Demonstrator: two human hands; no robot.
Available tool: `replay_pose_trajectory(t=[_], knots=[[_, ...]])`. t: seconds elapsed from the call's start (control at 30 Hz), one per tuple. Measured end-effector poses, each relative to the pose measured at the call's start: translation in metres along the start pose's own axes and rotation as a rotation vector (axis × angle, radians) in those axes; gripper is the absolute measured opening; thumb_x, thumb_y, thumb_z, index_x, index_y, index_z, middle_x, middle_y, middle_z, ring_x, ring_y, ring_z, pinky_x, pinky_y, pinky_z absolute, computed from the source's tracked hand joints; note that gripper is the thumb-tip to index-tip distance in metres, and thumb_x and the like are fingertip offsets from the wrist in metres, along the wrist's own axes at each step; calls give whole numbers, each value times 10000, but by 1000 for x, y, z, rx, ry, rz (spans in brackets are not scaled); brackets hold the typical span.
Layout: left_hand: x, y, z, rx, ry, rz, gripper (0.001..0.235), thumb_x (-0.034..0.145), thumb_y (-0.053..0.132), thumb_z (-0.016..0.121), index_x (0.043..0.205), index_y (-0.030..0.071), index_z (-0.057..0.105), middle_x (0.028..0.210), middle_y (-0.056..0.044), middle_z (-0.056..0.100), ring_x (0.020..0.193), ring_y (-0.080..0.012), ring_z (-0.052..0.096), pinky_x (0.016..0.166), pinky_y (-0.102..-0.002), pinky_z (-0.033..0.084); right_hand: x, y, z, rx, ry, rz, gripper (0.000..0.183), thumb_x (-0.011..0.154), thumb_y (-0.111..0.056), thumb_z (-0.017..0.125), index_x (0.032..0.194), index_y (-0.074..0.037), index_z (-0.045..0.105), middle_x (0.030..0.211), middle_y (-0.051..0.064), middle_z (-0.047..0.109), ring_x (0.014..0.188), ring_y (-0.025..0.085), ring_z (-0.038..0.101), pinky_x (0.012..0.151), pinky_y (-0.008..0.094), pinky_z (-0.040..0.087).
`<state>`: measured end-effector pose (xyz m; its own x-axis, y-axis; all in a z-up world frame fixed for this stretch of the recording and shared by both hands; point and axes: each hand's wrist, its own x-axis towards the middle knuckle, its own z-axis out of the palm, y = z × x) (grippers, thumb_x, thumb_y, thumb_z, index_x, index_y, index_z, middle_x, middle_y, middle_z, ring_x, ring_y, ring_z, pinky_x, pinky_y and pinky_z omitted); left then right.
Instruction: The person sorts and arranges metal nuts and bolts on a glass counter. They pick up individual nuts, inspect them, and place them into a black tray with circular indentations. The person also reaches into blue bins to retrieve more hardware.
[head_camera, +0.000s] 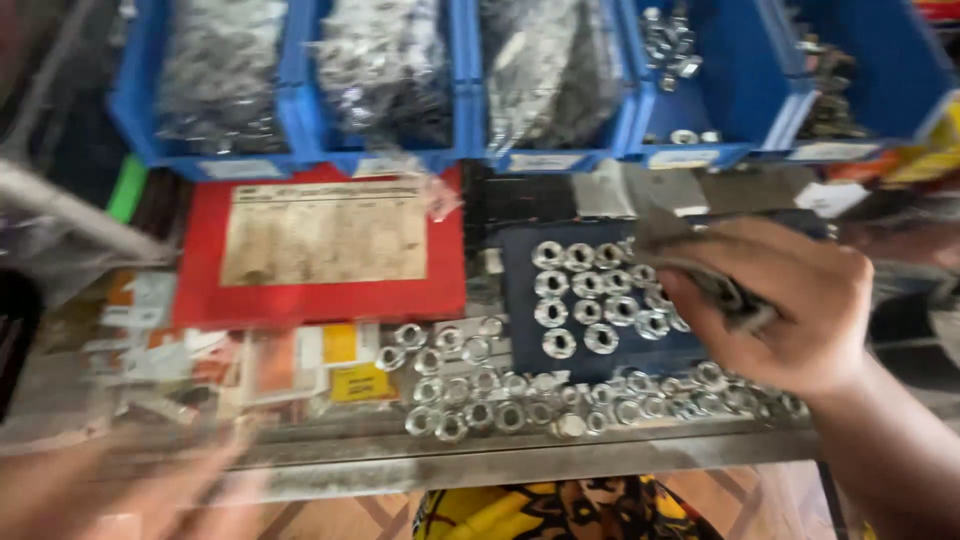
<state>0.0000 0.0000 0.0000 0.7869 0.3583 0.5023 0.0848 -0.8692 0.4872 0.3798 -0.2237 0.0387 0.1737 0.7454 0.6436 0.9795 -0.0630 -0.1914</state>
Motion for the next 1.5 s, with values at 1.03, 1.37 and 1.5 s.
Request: replay_pose_trajectory(t=[1.03,1.37,1.5], knots=[[129,-40,135,-1601,-147,-620,454,946,274,686,1238,-68,622,1082,-204,729,777,-196,659,633,-324,520,22,-6,10,457,-282,616,197,939,-152,703,1043,-7,786,754,140,750,568,183,643,480,301,489],[223,28,175,-1638,-253,-736,251,998,331,558,1039,83,572,880,-152,714,617,-133,568,417,-277,385,27,17,33,1176,177,570,397,976,-89,537,1317,84,641,1202,147,694,1112,201,632,1013,325,475],[237,35,179,-1553,-370,-676,317,976,373,600,1044,66,637,881,-85,743,577,-88,505,414,-252,344,33,13,31,529,144,378,290,1003,-76,630,1270,36,638,1130,159,612,1063,222,580,941,344,488]])
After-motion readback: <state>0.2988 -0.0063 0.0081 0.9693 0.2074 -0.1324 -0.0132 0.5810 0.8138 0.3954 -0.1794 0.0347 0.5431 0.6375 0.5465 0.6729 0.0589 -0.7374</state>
